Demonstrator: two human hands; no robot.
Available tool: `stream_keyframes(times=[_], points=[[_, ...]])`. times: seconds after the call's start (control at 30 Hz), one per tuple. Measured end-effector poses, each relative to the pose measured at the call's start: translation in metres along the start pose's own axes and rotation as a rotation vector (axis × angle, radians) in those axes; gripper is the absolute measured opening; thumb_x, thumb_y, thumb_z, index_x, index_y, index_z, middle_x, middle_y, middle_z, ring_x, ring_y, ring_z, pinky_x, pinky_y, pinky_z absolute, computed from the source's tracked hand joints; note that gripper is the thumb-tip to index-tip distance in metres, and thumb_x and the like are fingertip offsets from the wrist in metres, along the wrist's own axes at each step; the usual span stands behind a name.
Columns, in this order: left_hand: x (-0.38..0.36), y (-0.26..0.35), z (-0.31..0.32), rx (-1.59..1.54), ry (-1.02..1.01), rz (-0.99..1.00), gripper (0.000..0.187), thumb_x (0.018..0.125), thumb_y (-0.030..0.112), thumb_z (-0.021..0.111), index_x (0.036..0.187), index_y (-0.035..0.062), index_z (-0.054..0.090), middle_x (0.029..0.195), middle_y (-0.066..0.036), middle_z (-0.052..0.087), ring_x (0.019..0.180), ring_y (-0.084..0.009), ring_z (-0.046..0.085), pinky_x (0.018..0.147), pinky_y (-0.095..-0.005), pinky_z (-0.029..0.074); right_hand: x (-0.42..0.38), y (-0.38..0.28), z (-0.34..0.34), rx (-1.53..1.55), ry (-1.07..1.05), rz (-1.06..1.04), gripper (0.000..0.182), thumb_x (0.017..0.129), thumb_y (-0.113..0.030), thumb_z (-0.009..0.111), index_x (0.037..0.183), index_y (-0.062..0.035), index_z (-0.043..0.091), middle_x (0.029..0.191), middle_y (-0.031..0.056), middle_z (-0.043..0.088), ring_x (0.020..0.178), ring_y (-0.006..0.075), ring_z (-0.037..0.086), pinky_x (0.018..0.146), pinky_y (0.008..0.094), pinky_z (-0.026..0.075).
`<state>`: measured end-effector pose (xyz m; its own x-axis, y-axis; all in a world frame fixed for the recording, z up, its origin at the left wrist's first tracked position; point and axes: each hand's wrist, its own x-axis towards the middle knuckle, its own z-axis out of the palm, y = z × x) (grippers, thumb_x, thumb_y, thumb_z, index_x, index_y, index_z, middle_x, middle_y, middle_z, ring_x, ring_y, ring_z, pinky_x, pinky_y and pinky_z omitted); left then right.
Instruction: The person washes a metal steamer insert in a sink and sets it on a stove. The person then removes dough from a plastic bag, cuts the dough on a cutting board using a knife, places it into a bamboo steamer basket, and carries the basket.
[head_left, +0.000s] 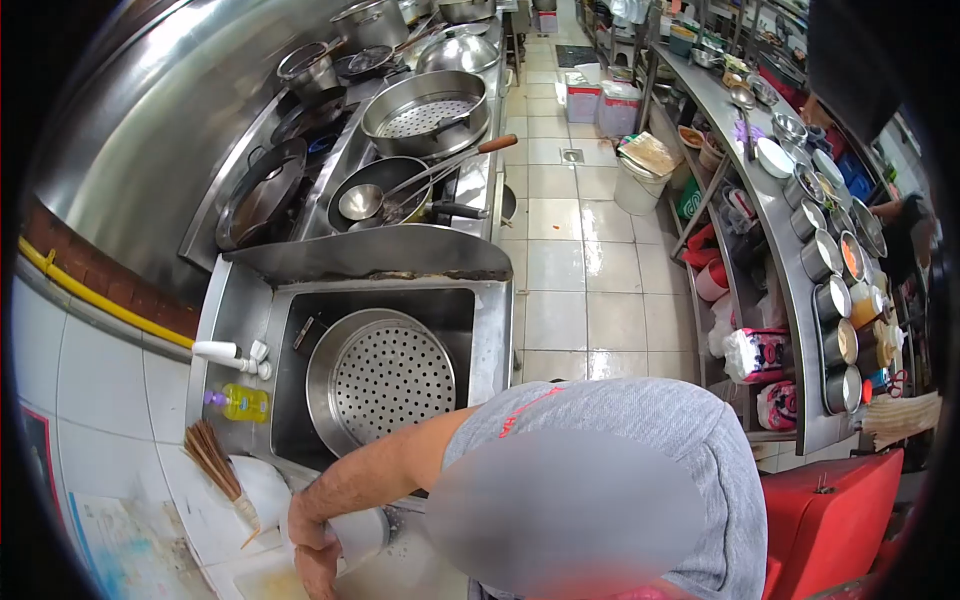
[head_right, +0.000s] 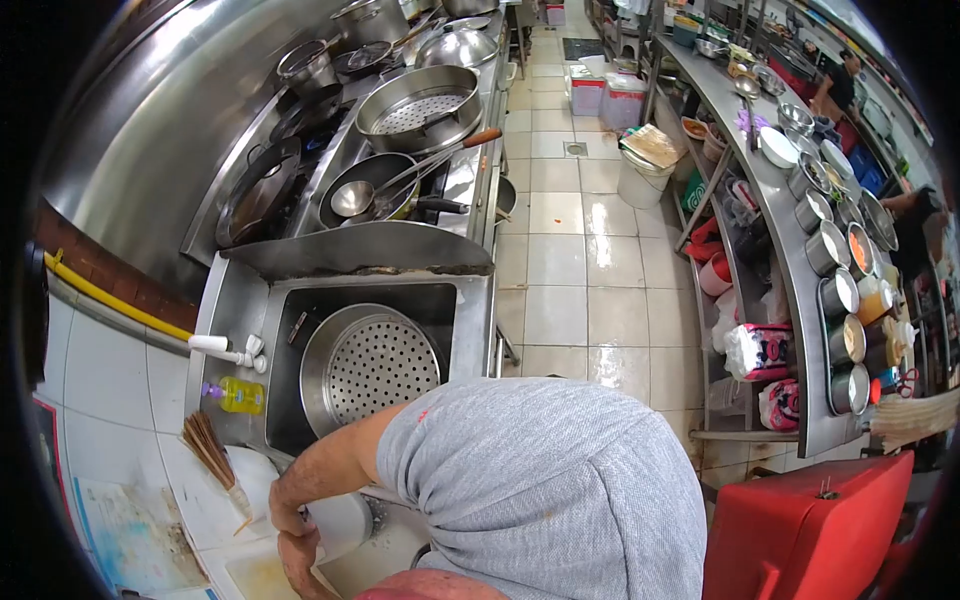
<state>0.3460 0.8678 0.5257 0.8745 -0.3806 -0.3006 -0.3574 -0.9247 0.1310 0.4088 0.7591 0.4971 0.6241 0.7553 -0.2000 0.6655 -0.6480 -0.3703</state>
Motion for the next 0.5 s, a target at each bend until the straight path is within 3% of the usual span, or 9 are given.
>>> stream_keyframes(times=[0.03,0.1,0.17,0.2,0.23,0.27,0.33,0.4,0.5], points=[[-0.004,-0.004,0.000,-0.018,0.021,0.000,0.035,0.068,0.026,0.068,0.088,-0.0020,0.064,0.076,-0.019,0.064,0.073,-0.0272,0.063,0.071,-0.0347,0.047,-0.005,-0.004,-0.008,0.018,-0.124,0.032,0.036,0.069,-0.035,0.060,0.089,-0.0066,0.069,0.087,0.0091,0.066,0.083,0.0238,0.062,0.076,0.0391,0.045],[-0.010,-0.009,0.000,-0.077,0.066,0.017,0.035,0.067,0.026,0.068,0.088,-0.0022,0.065,0.076,-0.019,0.064,0.072,-0.0270,0.063,0.071,-0.0345,0.047,0.011,-0.006,-0.001,-0.022,-0.084,0.115,0.040,0.070,-0.041,0.060,0.091,-0.0083,0.070,0.087,0.0069,0.067,0.083,0.0242,0.062,0.077,0.0391,0.045],[-0.022,-0.012,-0.002,-0.170,0.131,0.090,0.026,0.075,0.022,0.064,0.089,0.0009,0.065,0.072,-0.019,0.062,0.066,-0.0262,0.061,0.062,-0.0349,0.045,0.019,-0.006,0.007,-0.051,-0.029,0.117,0.042,0.069,-0.044,0.067,0.092,-0.0087,0.070,0.090,0.0079,0.067,0.086,0.0223,0.063,0.083,0.0403,0.046],[-0.019,-0.030,0.007,-0.240,0.134,0.040,0.025,0.075,0.021,0.064,0.089,0.0001,0.065,0.072,-0.018,0.063,0.065,-0.0244,0.061,0.062,-0.0344,0.046,0.056,0.010,0.023,-0.123,0.048,-0.005,0.040,0.067,-0.041,0.071,0.090,-0.0081,0.070,0.091,0.0095,0.067,0.088,0.0238,0.063,0.080,0.0407,0.049],[-0.018,-0.049,0.019,-0.314,0.145,-0.018,0.024,0.075,0.019,0.064,0.089,-0.0007,0.065,0.073,-0.016,0.064,0.065,-0.0227,0.061,0.063,-0.0339,0.046,0.023,0.010,0.018,0.180,0.142,-0.029,0.026,0.069,-0.028,0.065,0.082,-0.0057,0.069,0.084,0.0165,0.066,0.077,0.0295,0.064,0.066,0.0410,0.052],[-0.024,-0.042,0.020,-0.300,0.284,-0.063,0.022,0.076,0.017,0.062,0.088,-0.0017,0.065,0.073,-0.012,0.065,0.067,-0.0193,0.061,0.065,-0.0320,0.046,0.015,0.010,0.019,0.167,0.340,-0.041,0.021,0.066,-0.020,0.064,0.079,-0.0045,0.068,0.081,0.0174,0.066,0.076,0.0312,0.064,0.067,0.0410,0.052],[-0.025,-0.052,0.032,-0.388,0.350,-0.058,0.020,0.076,0.010,0.061,0.092,-0.0016,0.063,0.078,-0.013,0.065,0.071,-0.0191,0.060,0.067,-0.0306,0.046,0.008,0.008,0.012,0.071,0.296,-0.153,0.020,0.065,-0.014,0.062,0.083,-0.0054,0.067,0.084,0.0166,0.065,0.081,0.0324,0.063,0.069,0.0404,0.051],[-0.029,-0.043,0.038,-0.449,0.430,-0.054,0.026,0.076,0.007,0.061,0.100,-0.0015,0.059,0.086,-0.014,0.064,0.076,-0.0213,0.059,0.071,-0.0311,0.046,-0.001,0.007,0.014,0.208,0.421,-0.241,0.017,0.067,-0.015,0.062,0.080,-0.0036,0.066,0.081,0.0162,0.064,0.077,0.0325,0.062,0.066,0.0411,0.049],[-0.034,-0.021,0.043,-0.408,0.598,-0.115,0.027,0.076,0.005,0.060,0.103,-0.0009,0.057,0.094,-0.015,0.062,0.085,-0.0284,0.058,0.078,-0.0343,0.044,-0.024,0.009,0.021,0.555,0.847,-0.356,0.014,0.071,-0.008,0.060,0.084,-0.0040,0.063,0.084,0.0152,0.063,0.080,0.0307,0.061,0.069,0.0391,0.047]])
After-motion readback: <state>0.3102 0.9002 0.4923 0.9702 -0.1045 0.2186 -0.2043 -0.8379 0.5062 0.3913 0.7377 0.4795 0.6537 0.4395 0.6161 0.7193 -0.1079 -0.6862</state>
